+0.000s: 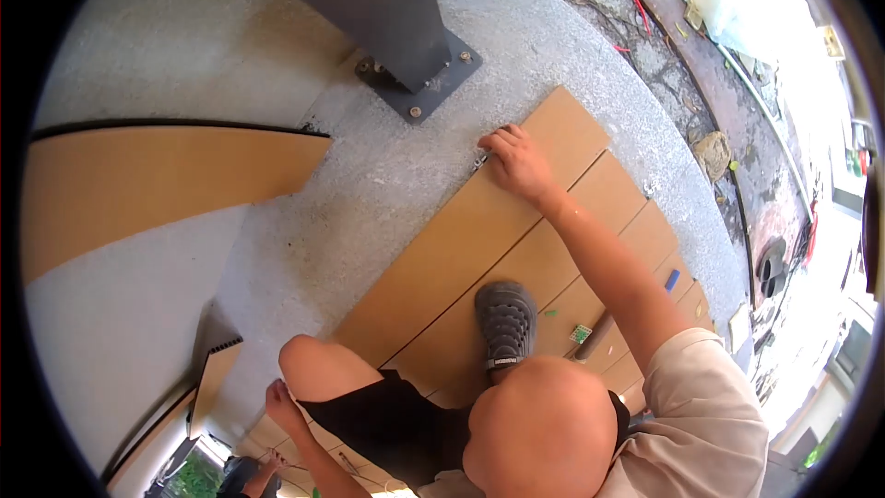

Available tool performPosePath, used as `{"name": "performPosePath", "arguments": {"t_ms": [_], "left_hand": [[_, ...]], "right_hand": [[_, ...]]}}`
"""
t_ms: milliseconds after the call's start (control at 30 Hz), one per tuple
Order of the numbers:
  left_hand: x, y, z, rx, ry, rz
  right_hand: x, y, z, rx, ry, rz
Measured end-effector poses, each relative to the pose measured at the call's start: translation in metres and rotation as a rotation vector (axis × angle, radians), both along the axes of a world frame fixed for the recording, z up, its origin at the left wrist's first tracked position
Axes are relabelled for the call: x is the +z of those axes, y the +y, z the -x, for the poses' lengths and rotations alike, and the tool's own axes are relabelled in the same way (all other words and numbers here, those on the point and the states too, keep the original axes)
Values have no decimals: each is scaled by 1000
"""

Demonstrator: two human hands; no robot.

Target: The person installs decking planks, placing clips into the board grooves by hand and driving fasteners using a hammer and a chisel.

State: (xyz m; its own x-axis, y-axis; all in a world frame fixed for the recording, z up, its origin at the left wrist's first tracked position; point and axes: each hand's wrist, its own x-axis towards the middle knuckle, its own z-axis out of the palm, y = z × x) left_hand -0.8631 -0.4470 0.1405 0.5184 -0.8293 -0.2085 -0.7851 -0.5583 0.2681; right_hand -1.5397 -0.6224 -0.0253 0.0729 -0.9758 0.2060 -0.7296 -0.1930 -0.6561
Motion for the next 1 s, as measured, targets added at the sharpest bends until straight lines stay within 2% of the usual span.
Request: {"name": "performPosePath", "arguments": {"t_ms": [100, 167, 300, 433, 467, 533, 567, 600, 700, 1000], "left_hand": [[-29, 124, -78, 120, 96, -275], [-45, 181, -62, 215, 136, -519], [-43, 250, -7, 300, 233, -607], [-24, 297, 63, 336, 293, -540], [-20, 306, 81, 349, 295, -508], [-10, 316, 111, 392, 309, -428], [-7, 318, 120, 410, 323, -379], [-3, 319, 125, 416, 340, -334], [-1, 314, 125, 418, 394, -195], [-15, 342, 65, 498, 480, 192]], "right_hand": [[-7, -1, -6, -7, -58, 4], [-2, -1, -2, -5, -9, 17], [-6, 9, -7, -59, -2, 34], [-17, 5, -8, -78, 35, 36], [-48, 2, 8, -44, 46, 0], [-114, -7, 37, -17, -210, 26], [-116, -10, 45, -30, -208, -61], [-111, -14, 46, -44, -202, -147], [-88, -10, 16, -43, -220, 20], [-15, -23, -82, 30, 61, -33]]}}
